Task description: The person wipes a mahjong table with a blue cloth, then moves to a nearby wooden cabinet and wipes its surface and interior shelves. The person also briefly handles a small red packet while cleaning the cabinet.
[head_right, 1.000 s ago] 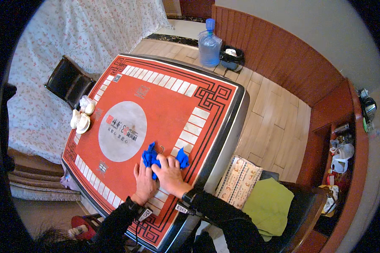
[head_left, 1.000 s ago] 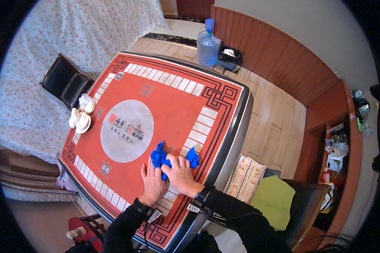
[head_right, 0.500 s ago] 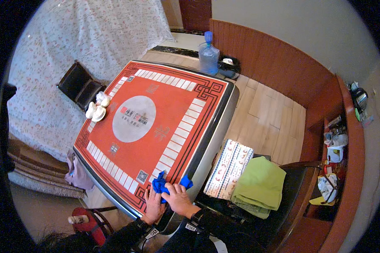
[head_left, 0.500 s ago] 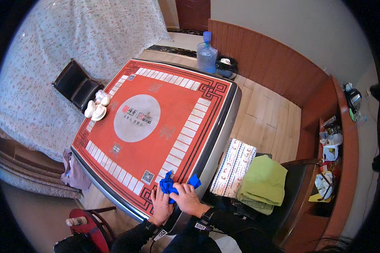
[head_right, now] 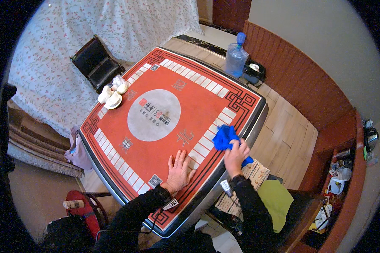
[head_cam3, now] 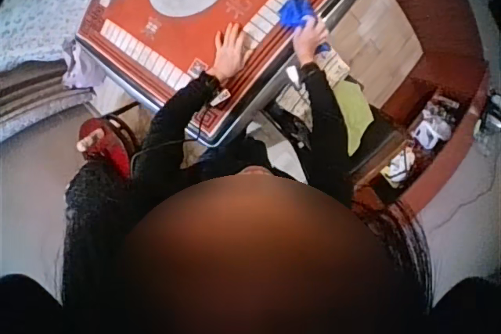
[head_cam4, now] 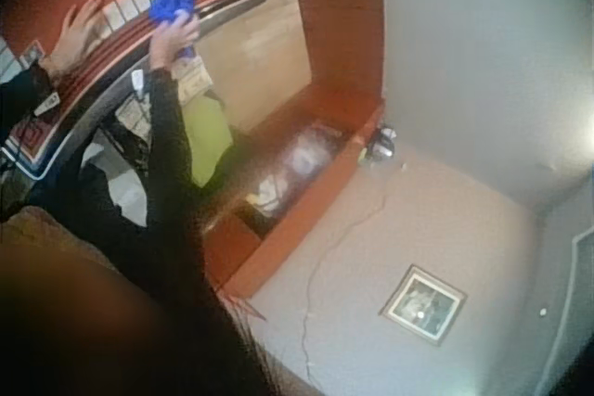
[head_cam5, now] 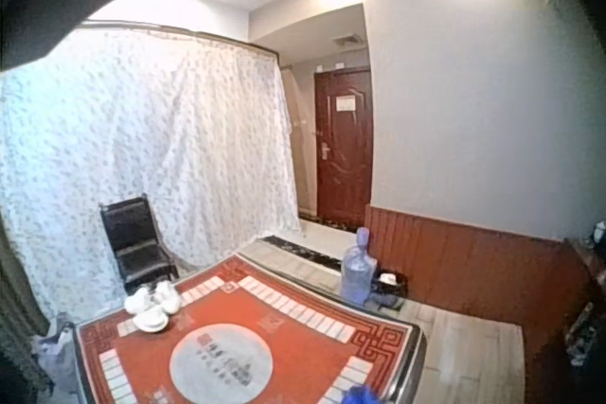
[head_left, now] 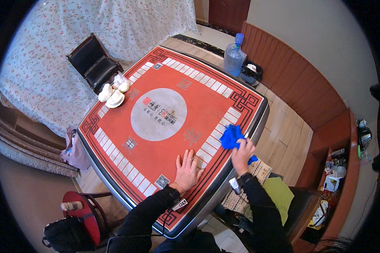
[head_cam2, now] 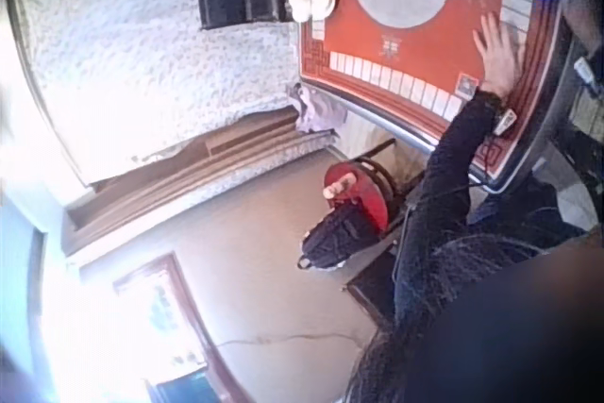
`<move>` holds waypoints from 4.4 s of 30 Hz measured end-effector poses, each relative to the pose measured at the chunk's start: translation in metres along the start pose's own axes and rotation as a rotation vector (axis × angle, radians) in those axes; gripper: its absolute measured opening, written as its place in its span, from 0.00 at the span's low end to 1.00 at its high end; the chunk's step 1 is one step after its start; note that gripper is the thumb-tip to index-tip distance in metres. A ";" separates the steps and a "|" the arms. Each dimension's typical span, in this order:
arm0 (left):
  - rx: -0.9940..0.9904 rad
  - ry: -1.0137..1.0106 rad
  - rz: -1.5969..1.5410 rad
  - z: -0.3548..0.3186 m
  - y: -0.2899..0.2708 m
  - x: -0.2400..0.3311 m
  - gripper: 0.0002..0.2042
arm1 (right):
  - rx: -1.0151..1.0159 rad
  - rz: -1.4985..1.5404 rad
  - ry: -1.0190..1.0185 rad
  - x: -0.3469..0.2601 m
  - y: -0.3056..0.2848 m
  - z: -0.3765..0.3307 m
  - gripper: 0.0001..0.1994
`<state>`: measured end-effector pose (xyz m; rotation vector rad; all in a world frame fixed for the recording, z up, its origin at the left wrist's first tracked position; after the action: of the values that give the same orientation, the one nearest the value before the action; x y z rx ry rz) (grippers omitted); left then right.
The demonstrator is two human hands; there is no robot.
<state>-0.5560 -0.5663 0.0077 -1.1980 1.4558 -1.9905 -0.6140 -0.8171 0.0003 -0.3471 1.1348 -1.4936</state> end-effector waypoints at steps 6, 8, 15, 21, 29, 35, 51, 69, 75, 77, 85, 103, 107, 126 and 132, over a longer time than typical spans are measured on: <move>0.004 -0.008 0.056 0.009 0.002 0.003 0.28 | 0.098 0.032 0.279 0.088 0.026 0.059 0.19; 0.006 0.006 0.055 0.010 0.001 0.004 0.29 | 0.124 0.076 0.288 0.100 0.032 0.055 0.19; -0.005 0.014 0.038 0.015 -0.003 0.004 0.28 | 0.310 0.297 0.604 0.215 0.053 0.049 0.25; -0.047 0.001 0.061 0.014 0.003 0.001 0.27 | 0.201 -0.135 0.289 0.236 0.057 0.142 0.24; -0.016 -0.012 0.020 0.017 -0.006 0.002 0.25 | -0.104 -0.136 0.209 0.157 0.132 0.274 0.25; -0.005 -0.047 -0.002 0.016 -0.011 0.000 0.25 | -0.115 -0.092 0.005 0.118 0.211 0.332 0.26; 0.037 -0.057 -0.032 0.006 -0.004 -0.001 0.26 | -0.288 0.455 -0.600 -0.065 0.235 0.280 0.13; 0.243 0.000 -0.016 -0.003 -0.003 0.000 0.24 | -0.583 0.792 -0.807 -0.187 0.088 0.031 0.12; 0.289 -0.038 -0.019 -0.004 -0.003 -0.002 0.23 | -0.604 0.785 -0.778 -0.178 0.102 0.030 0.12; 0.326 -0.027 -0.021 -0.006 -0.006 -0.001 0.22 | -0.610 0.773 -0.787 -0.179 0.105 0.030 0.11; 0.304 0.017 -0.125 0.000 -0.015 -0.002 0.21 | -0.566 0.773 -0.744 -0.183 0.090 0.033 0.17; -0.001 -0.060 0.184 0.007 0.026 -0.015 0.28 | -0.013 0.976 -0.203 -0.132 0.036 0.010 0.12; 0.040 0.012 0.201 0.006 0.024 -0.013 0.28 | 0.015 0.755 -0.209 -0.111 -0.014 -0.049 0.15; 0.150 0.087 0.196 0.005 0.014 0.004 0.24 | 0.168 0.294 0.215 -0.096 -0.040 -0.147 0.17; 0.160 0.022 0.262 0.010 0.023 -0.004 0.25 | 0.226 0.375 0.234 -0.166 -0.068 -0.218 0.19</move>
<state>-0.5493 -0.5781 -0.0141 -0.8731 1.3565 -1.9032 -0.7710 -0.5826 0.0104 0.1935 1.1251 -1.3304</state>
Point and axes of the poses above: each hand's wrist, its own z-axis towards the middle knuckle, its own y-axis out of the palm, x = y × z, the point moved 8 cm from there along z, towards the middle knuckle, and after that the axes turned 14 degrees about -y, right-handed, at the moved point
